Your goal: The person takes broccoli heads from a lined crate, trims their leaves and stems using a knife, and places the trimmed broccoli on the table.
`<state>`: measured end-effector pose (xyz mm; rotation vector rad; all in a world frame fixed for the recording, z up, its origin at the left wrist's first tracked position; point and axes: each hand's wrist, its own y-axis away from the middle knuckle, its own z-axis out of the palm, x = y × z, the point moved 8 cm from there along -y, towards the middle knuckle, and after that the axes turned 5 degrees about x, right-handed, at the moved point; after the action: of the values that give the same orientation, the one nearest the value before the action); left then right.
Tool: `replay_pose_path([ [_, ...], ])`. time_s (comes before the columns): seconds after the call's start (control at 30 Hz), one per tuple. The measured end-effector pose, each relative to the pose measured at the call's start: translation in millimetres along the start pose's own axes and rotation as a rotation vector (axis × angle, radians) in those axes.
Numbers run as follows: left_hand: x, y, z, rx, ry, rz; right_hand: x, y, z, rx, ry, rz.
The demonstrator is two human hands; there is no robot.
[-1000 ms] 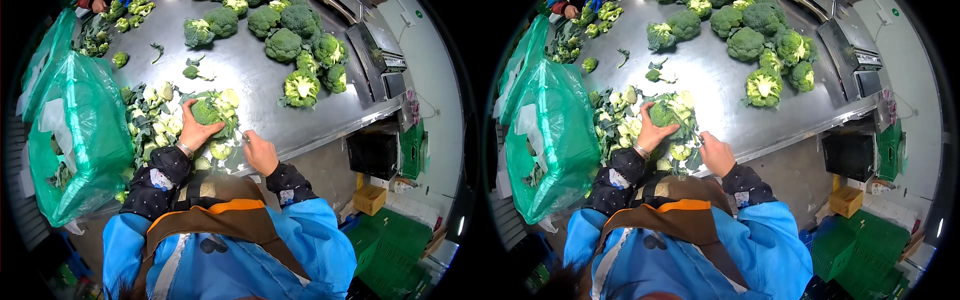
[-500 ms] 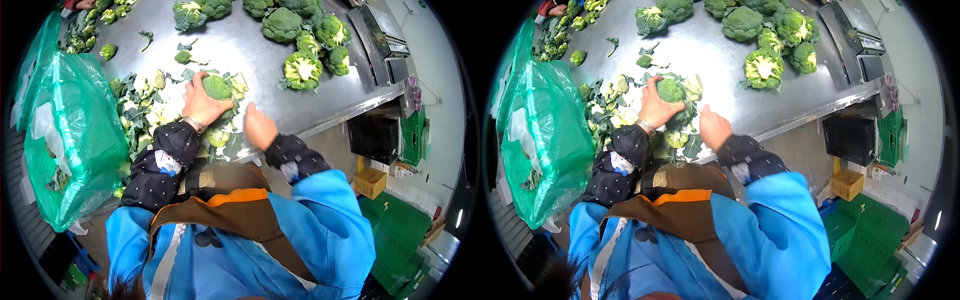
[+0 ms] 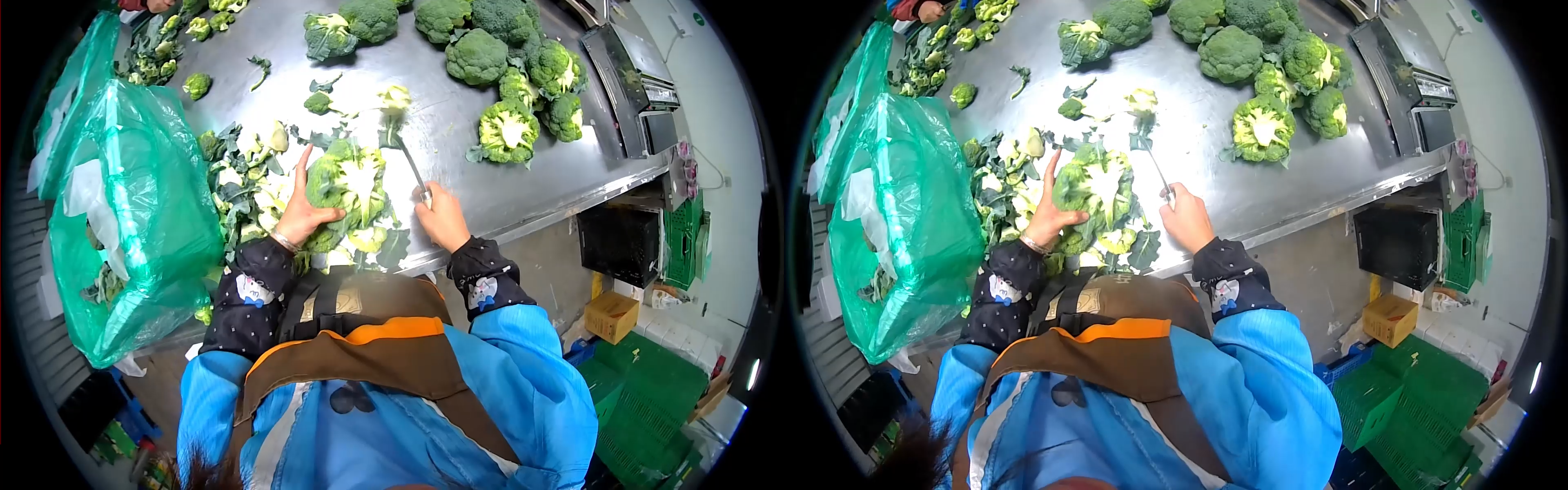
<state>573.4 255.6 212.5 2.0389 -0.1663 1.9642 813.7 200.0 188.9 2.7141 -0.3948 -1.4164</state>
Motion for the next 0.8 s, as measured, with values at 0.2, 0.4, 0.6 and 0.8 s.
replay_pose_path([
  [0.2,30.5,2.7,3.4,0.090,0.177,0.014,-37.8,46.6,-25.2,-0.078,0.066,-0.110],
  [0.4,47.3,-30.1,3.5,-0.138,-0.285,0.117,-56.9,44.5,-15.1,-0.231,0.314,-0.382],
  [0.6,49.4,-40.0,12.2,-0.262,-0.279,0.111,-51.4,21.9,-16.7,-0.345,0.486,-0.439],
  [0.8,38.8,-49.8,-2.6,-0.232,-0.238,0.092,-55.2,17.4,-8.7,-0.327,0.353,-0.395],
])
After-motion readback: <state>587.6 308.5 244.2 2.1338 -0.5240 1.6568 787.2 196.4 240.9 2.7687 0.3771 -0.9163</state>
